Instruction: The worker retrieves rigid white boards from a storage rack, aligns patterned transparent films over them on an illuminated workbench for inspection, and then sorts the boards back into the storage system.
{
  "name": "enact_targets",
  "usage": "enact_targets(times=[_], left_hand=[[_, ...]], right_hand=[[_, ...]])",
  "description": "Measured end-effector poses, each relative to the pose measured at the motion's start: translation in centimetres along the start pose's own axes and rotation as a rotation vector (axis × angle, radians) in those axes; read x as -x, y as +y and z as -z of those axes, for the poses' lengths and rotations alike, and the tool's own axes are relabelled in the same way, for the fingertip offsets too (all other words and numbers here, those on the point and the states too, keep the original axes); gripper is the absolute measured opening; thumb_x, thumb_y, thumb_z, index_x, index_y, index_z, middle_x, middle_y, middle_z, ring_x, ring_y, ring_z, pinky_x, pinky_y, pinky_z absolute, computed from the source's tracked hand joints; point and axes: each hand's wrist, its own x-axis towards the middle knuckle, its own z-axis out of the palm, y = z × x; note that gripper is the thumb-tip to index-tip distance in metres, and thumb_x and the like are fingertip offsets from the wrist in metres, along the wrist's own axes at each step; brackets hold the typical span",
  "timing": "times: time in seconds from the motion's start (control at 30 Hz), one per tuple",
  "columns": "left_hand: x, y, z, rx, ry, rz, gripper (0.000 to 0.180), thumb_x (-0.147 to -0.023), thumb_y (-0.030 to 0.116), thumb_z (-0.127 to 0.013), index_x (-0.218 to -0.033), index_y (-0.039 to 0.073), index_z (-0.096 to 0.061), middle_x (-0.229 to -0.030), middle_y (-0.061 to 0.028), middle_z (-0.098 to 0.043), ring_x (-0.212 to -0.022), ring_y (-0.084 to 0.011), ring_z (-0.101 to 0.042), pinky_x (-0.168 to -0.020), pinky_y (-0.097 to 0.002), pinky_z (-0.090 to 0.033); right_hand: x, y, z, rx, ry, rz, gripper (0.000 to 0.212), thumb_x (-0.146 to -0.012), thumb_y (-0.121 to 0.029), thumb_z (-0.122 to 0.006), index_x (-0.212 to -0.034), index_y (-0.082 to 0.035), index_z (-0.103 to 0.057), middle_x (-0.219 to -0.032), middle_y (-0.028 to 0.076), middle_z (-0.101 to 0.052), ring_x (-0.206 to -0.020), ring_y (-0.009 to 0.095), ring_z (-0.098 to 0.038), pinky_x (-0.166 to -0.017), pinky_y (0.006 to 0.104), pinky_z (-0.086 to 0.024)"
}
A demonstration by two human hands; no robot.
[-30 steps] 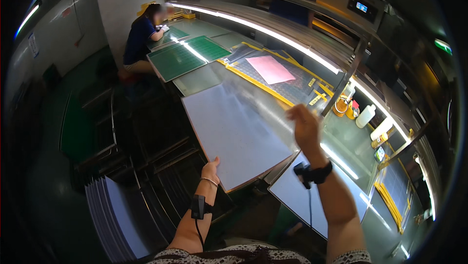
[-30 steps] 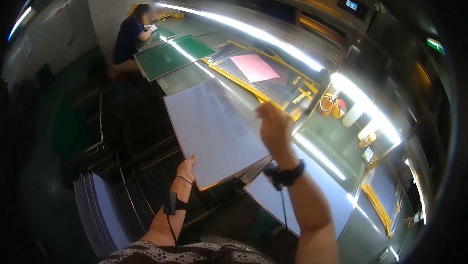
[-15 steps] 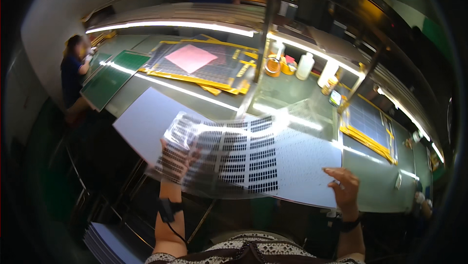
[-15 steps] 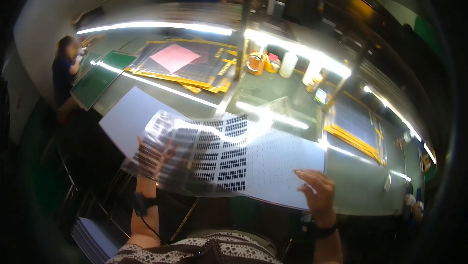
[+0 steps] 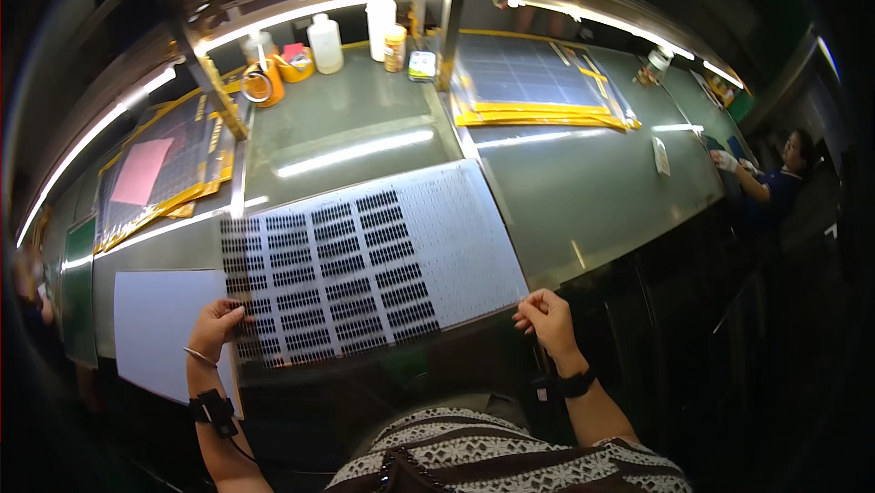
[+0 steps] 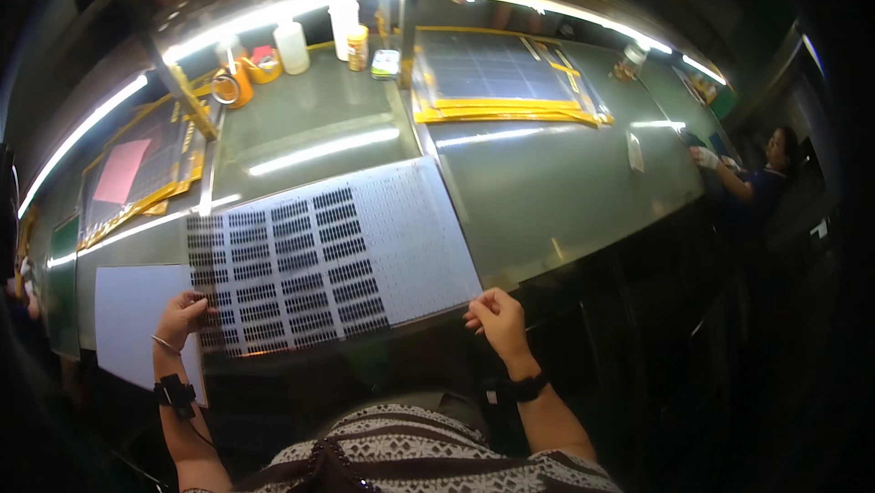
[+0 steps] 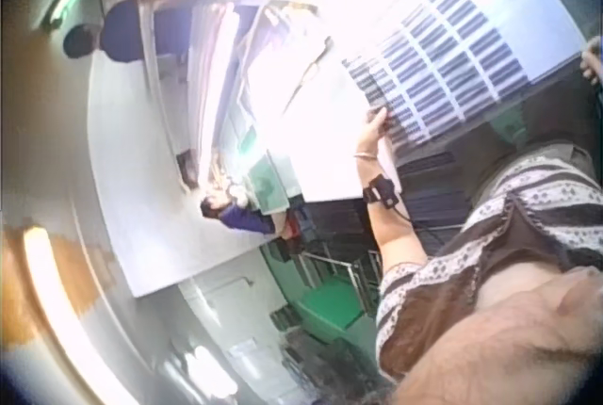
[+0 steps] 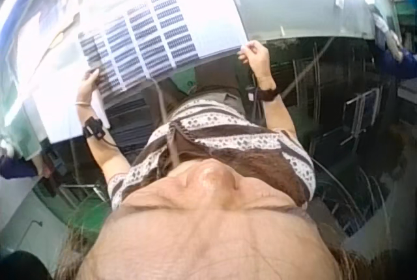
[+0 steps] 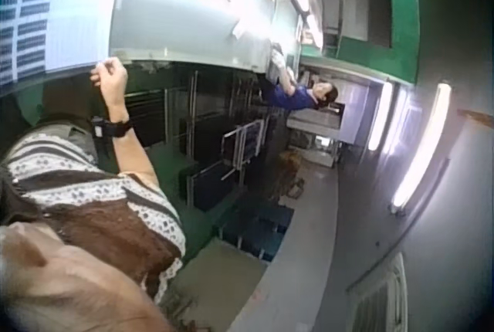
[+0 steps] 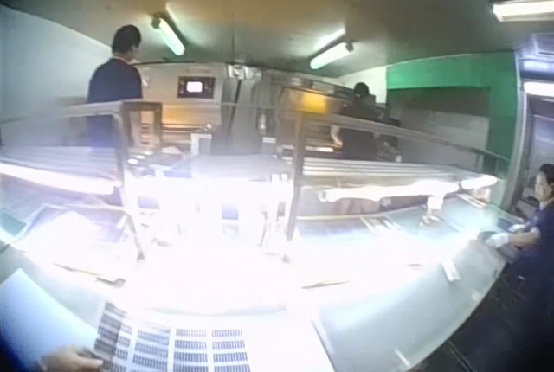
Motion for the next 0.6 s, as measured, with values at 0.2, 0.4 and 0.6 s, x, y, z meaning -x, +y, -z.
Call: enact_targets(times=[0.2, 0.4, 0.6], left_hand=[[-2.1, -0.9, -2.4, -0.041, 0.161, -0.224, 0.014, -0.089, 0.012, -0.054, -0.101, 0.004, -0.056, -0.082, -0.0097, -0.065, -0.066, -0.0131, -0.064, -0.044, -0.0209, -0.045], [-1.4, -1.2, -2.8, -0.035, 0.214, -0.264, 0.013, -0.090, 0.011, -0.053, -0.101, 0.005, -0.056, -0.080, -0.0096, -0.066, -0.059, -0.0118, -0.062, -0.043, -0.0196, -0.044], [-1.4, -1.5, -2.8, -0.009, 0.204, -0.231, 0.014, -0.089, 0.012, -0.054, -0.102, 0.005, -0.057, -0.079, -0.0089, -0.066, -0.057, -0.0120, -0.062, -0.043, -0.0195, -0.043]], right_hand=[[-1.3, 1.1, 0.8, 0.437, 0.308, 0.248, 0.012, -0.073, -0.006, -0.066, -0.073, -0.001, -0.055, -0.069, 0.010, -0.055, -0.062, 0.021, -0.054, -0.060, 0.0312, -0.043], [-1.4, 0.6, 0.8, 0.425, 0.291, 0.192, 0.013, -0.073, -0.006, -0.067, -0.072, -0.001, -0.055, -0.068, 0.009, -0.055, -0.060, 0.019, -0.053, -0.058, 0.0308, -0.043], [-1.5, 0.6, 0.9, 0.428, 0.274, 0.162, 0.013, -0.073, -0.007, -0.067, -0.072, -0.001, -0.055, -0.067, 0.009, -0.056, -0.060, 0.019, -0.053, -0.058, 0.0308, -0.043]])
